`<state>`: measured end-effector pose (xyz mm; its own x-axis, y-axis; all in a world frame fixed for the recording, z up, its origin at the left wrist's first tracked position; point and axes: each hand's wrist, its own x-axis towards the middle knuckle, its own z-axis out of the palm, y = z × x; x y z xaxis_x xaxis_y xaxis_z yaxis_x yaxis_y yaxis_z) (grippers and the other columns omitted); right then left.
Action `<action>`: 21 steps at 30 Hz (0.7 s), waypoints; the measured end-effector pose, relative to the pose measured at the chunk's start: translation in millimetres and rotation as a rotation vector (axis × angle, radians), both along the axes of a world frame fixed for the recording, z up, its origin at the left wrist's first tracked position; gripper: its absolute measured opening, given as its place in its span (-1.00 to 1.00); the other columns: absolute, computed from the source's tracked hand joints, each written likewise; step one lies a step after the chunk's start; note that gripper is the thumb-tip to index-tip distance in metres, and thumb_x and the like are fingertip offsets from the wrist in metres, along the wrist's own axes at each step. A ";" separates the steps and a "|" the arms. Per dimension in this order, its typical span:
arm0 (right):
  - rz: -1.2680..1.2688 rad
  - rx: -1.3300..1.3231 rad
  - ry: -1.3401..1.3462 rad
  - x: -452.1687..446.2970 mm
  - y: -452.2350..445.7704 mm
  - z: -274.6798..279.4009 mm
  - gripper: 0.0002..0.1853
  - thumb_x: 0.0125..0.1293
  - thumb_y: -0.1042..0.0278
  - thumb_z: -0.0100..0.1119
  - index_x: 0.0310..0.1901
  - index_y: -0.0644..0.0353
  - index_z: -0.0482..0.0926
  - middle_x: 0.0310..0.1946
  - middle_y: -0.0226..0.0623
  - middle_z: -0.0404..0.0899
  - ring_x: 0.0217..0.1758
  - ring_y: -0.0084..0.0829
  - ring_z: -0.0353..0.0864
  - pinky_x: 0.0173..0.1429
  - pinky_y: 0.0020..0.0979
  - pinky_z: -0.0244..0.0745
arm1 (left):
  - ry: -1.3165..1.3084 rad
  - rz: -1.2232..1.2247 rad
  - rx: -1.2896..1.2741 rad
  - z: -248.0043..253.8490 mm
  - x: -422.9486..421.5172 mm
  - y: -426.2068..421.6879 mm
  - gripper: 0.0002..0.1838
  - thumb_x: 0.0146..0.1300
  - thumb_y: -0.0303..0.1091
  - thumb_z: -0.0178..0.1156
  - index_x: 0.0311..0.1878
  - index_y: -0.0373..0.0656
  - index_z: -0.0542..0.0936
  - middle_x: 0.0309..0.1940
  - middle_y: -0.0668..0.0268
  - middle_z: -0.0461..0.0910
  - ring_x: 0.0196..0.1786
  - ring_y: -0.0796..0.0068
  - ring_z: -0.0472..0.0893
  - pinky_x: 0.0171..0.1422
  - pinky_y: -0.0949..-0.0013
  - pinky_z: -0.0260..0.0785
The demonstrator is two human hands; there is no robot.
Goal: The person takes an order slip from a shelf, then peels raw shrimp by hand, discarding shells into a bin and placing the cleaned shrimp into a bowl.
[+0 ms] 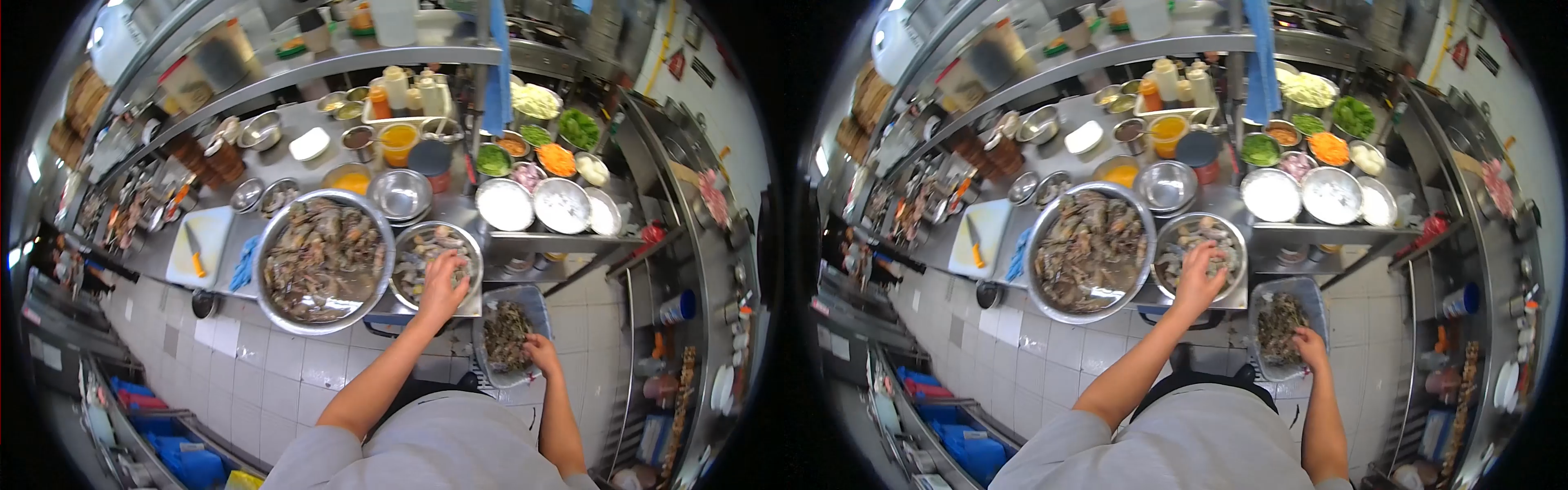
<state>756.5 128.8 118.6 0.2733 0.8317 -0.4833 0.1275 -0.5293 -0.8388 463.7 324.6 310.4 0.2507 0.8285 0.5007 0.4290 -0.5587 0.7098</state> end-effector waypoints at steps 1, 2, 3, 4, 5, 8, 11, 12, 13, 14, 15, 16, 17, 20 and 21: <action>-0.002 -0.042 -0.002 -0.9 -1.4 2.0 -0.62 0.31 0.47 0.22 0.15 0.28 0.51 -0.26 -0.31 0.65 -0.34 -0.56 0.59 -0.25 -0.50 0.51 | -0.007 0.026 0.011 10.8 -17.5 3.8 -0.70 0.13 -0.46 0.32 -0.05 -0.18 0.55 -0.05 0.12 0.57 0.09 0.05 0.52 0.19 0.18 0.36; -0.008 -0.086 -0.007 -1.4 -2.1 3.6 -0.62 0.31 0.47 0.21 0.15 0.28 0.50 -0.27 -0.31 0.66 -0.36 -0.56 0.60 -0.28 -0.50 0.49 | -0.014 0.047 0.021 17.4 -35.5 6.7 -0.69 0.12 -0.47 0.33 -0.04 -0.17 0.56 -0.03 0.10 0.56 0.12 0.02 0.50 0.23 0.16 0.34; 0.014 -0.084 -0.001 -2.3 -2.3 4.8 -0.62 0.31 0.47 0.21 0.15 0.28 0.50 -0.27 -0.31 0.66 -0.36 -0.56 0.60 -0.28 -0.50 0.49 | -0.041 0.079 -0.014 13.5 -56.7 11.3 -0.71 0.11 -0.47 0.33 -0.07 -0.18 0.58 -0.06 0.11 0.56 0.07 0.02 0.53 0.18 0.15 0.37; -0.024 -0.093 0.049 -3.1 -2.9 5.4 -0.62 0.30 0.47 0.21 0.16 0.27 0.50 -0.28 -0.32 0.66 -0.37 -0.56 0.60 -0.31 -0.51 0.48 | -0.105 0.143 -0.233 29.5 -77.8 5.6 -0.75 0.11 -0.48 0.32 -0.11 -0.21 0.60 -0.12 0.12 0.59 0.00 0.04 0.57 0.11 0.13 0.42; -0.064 -0.102 0.098 -4.4 -1.7 5.3 -0.61 0.30 0.47 0.21 0.16 0.26 0.49 -0.29 -0.33 0.66 -0.37 -0.56 0.61 -0.33 -0.51 0.46 | -0.034 0.222 -0.075 27.0 -102.2 9.5 -0.78 0.11 -0.50 0.30 -0.14 -0.22 0.62 -0.20 0.12 0.62 -0.06 0.06 0.60 0.04 0.14 0.45; -0.102 -0.124 0.123 -11.7 3.9 16.7 -0.65 0.30 0.54 0.18 0.12 0.30 0.51 -0.36 -0.34 0.62 -0.46 -0.55 0.53 -0.39 -0.51 0.44 | 0.281 0.375 -0.122 32.9 -188.1 7.0 -0.83 0.14 -0.47 0.25 -0.17 -0.19 0.67 -0.21 0.10 0.67 -0.10 0.03 0.63 0.07 0.08 0.46; -0.075 -0.126 0.119 -14.5 10.5 16.6 -0.66 0.31 0.53 0.18 0.12 0.28 0.51 -0.35 -0.35 0.62 -0.47 -0.56 0.54 -0.40 -0.52 0.44 | 0.699 0.358 -0.317 30.2 -242.1 6.1 -0.76 0.07 -0.39 0.27 -0.15 -0.13 0.70 -0.19 0.13 0.69 -0.02 0.02 0.61 0.07 0.02 0.47; -0.067 -0.133 0.119 -15.8 12.7 18.0 -0.67 0.31 0.52 0.18 0.12 0.27 0.51 -0.34 -0.35 0.62 -0.48 -0.57 0.53 -0.41 -0.52 0.43 | 0.829 0.318 -0.331 27.3 -248.9 3.5 -0.73 0.05 -0.38 0.28 -0.13 -0.12 0.69 -0.21 0.13 0.69 -0.02 0.00 0.60 0.07 0.01 0.47; -0.065 -0.132 0.118 -17.1 15.4 17.2 -0.67 0.31 0.52 0.18 0.12 0.27 0.51 -0.34 -0.35 0.62 -0.48 -0.57 0.53 -0.41 -0.52 0.43 | 0.828 0.321 -0.331 17.2 -253.3 2.7 -0.73 0.05 -0.38 0.28 -0.13 -0.12 0.69 -0.21 0.13 0.69 -0.02 0.00 0.60 0.07 0.01 0.47; -0.043 -0.114 0.114 -18.7 19.4 15.8 -0.66 0.32 0.50 0.18 0.12 0.27 0.52 -0.33 -0.35 0.63 -0.48 -0.57 0.53 -0.41 -0.52 0.44 | 0.856 0.317 -0.275 4.2 -257.3 4.0 -0.69 0.03 -0.37 0.28 -0.10 -0.11 0.69 -0.23 0.12 0.69 -0.04 -0.01 0.60 0.06 0.01 0.46; -0.024 -0.095 0.109 -19.6 24.2 16.4 -0.66 0.33 0.49 0.19 0.13 0.26 0.52 -0.32 -0.35 0.63 -0.48 -0.58 0.52 -0.41 -0.52 0.44 | 0.883 0.312 -0.216 -2.0 -259.3 6.3 -0.66 0.02 -0.36 0.28 -0.07 -0.10 0.68 -0.24 0.12 0.69 -0.05 -0.02 0.60 0.06 0.01 0.46; -0.027 -0.091 0.109 -23.5 30.1 25.4 -0.66 0.33 0.49 0.19 0.13 0.26 0.52 -0.32 -0.35 0.63 -0.48 -0.58 0.52 -0.41 -0.52 0.44 | 0.882 0.310 -0.211 -0.2 -260.3 10.4 -0.66 0.02 -0.36 0.28 -0.07 -0.10 0.68 -0.24 0.12 0.69 -0.05 -0.02 0.60 0.06 0.01 0.46; 0.002 -0.066 0.108 -27.6 35.4 34.4 -0.66 0.33 0.47 0.18 0.14 0.25 0.52 -0.30 -0.35 0.64 -0.46 -0.58 0.53 -0.40 -0.52 0.45 | 0.908 0.327 -0.268 2.4 -261.9 16.1 -0.65 0.03 -0.35 0.27 -0.04 -0.10 0.67 -0.21 0.12 0.68 -0.03 0.00 0.59 0.07 0.01 0.45; 0.036 -0.005 0.127 -44.2 51.1 64.1 -0.67 0.37 0.45 0.17 0.15 0.25 0.51 -0.25 -0.38 0.65 -0.38 -0.62 0.55 -0.34 -0.56 0.45 | 0.886 0.326 -0.288 18.6 -263.2 14.8 -0.66 0.04 -0.33 0.27 -0.06 -0.11 0.68 -0.16 0.12 0.67 0.02 0.04 0.57 0.06 0.00 0.44; 0.046 0.026 0.144 -48.1 54.0 71.5 -0.68 0.40 0.45 0.15 0.15 0.26 0.50 -0.22 -0.41 0.66 -0.34 -0.64 0.56 -0.30 -0.60 0.43 | 0.954 0.294 -0.306 20.5 -265.5 12.2 -0.67 0.04 -0.33 0.27 -0.07 -0.11 0.69 -0.16 0.12 0.67 0.03 0.04 0.57 0.06 0.01 0.45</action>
